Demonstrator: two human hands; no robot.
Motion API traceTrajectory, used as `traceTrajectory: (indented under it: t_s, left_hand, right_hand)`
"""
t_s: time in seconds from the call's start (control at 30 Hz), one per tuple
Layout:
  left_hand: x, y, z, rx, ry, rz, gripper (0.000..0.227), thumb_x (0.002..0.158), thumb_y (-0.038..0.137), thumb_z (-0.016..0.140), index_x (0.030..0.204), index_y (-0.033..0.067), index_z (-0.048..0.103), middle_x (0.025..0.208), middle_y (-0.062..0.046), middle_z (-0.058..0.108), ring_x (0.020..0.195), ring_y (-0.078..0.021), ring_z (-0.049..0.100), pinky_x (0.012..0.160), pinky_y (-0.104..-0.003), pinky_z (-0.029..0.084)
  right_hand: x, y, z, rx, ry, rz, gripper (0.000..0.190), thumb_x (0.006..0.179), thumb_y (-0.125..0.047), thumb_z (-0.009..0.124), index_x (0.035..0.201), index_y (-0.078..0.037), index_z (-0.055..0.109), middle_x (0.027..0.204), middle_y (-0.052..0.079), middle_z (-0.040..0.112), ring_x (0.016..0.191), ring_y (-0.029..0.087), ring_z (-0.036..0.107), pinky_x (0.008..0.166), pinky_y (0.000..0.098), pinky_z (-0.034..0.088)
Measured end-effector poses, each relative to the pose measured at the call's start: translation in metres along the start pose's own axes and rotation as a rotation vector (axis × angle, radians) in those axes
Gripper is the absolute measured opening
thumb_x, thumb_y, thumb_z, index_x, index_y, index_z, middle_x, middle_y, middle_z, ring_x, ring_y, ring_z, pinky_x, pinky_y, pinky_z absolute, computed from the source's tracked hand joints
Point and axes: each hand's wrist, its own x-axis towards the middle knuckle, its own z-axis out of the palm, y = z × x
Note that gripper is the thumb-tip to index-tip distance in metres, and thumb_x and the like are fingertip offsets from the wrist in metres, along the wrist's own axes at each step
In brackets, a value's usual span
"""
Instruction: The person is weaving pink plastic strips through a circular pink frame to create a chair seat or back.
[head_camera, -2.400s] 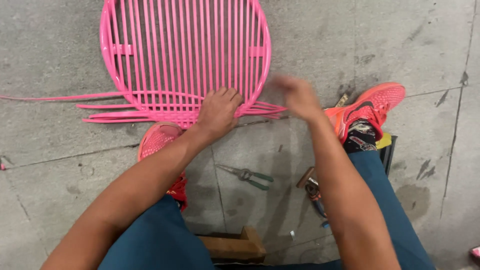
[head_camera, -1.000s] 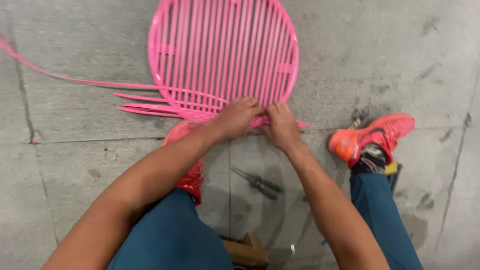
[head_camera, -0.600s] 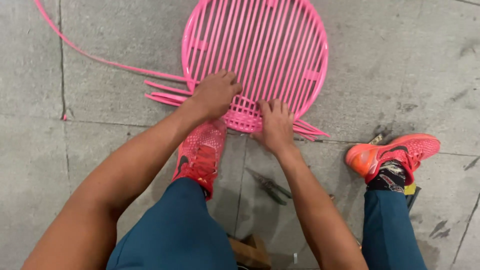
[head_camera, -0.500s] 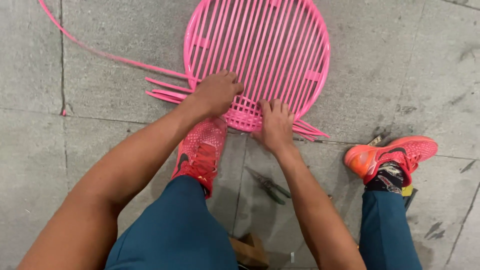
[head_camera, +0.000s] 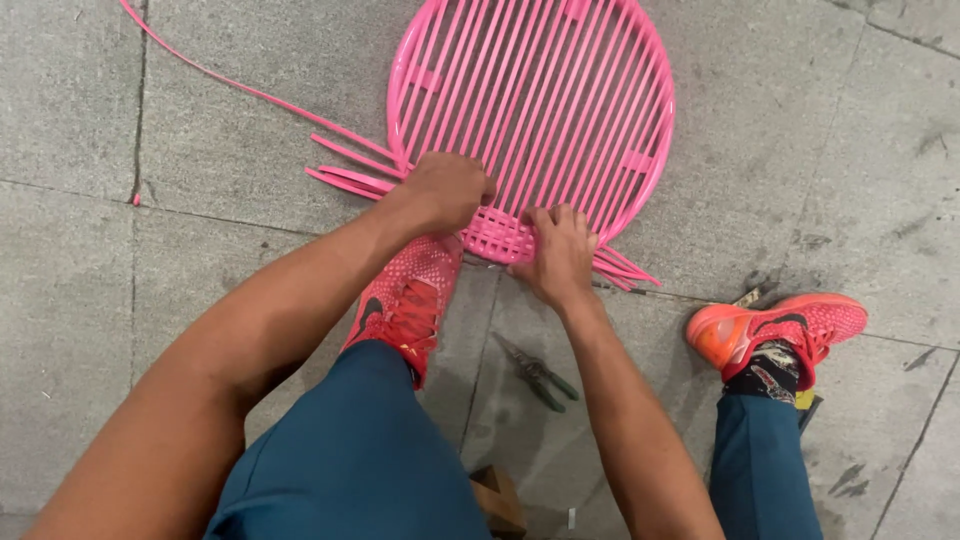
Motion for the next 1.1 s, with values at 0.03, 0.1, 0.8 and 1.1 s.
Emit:
traceTrajectory:
  t_s: [0.03,0.1,0.8,1.1]
  left_hand:
    - [-0.001,0.000,-0.001,-0.005,-0.019,-0.014,0.027,0.085,0.012,0.064,0.105,0.0213,0.078,0.111,-0.009,0.072,0.107,-0.0315,0.069,0.087,-0.049,0.053]
    - [-0.002,0.001,-0.001,-0.003,-0.027,-0.011,0.028,0.085,0.012,0.064,0.107,0.0218,0.078,0.111,-0.009,0.072,0.106,-0.0318,0.069,0.086,-0.049,0.053]
    - [-0.032,-0.073,-0.054,-0.071,0.000,0.046,0.033,0.079,0.005,0.064,0.106,0.0139,0.079,0.108,-0.012,0.074,0.103,-0.0333,0.069,0.087,-0.048,0.055]
    - [-0.031,-0.080,-0.018,0.053,-0.007,0.131,0.022,0.078,0.003,0.065,0.094,0.0082,0.079,0.108,-0.016,0.069,0.105,-0.0361,0.067,0.088,-0.048,0.054]
  right_hand:
    - [0.000,0.000,0.000,0.004,-0.006,0.008,0.078,0.051,-0.025,0.098,0.120,-0.018,0.063,0.114,0.010,0.056,0.114,0.034,0.052,0.090,0.0520,0.041]
    - [-0.001,0.001,0.000,0.004,-0.005,0.013,0.078,0.051,-0.025,0.098,0.120,-0.018,0.063,0.113,0.010,0.056,0.113,0.034,0.052,0.090,0.0516,0.041]
    - [0.039,-0.075,0.032,0.337,0.125,-0.162,0.065,0.071,0.001,0.066,0.134,-0.010,0.060,0.121,0.017,0.060,0.117,0.039,0.055,0.098,0.0513,0.046]
    - [0.051,-0.077,0.037,0.232,-0.057,0.000,0.054,0.071,-0.006,0.076,0.123,-0.021,0.069,0.114,0.010,0.063,0.114,0.036,0.058,0.093,0.0495,0.047]
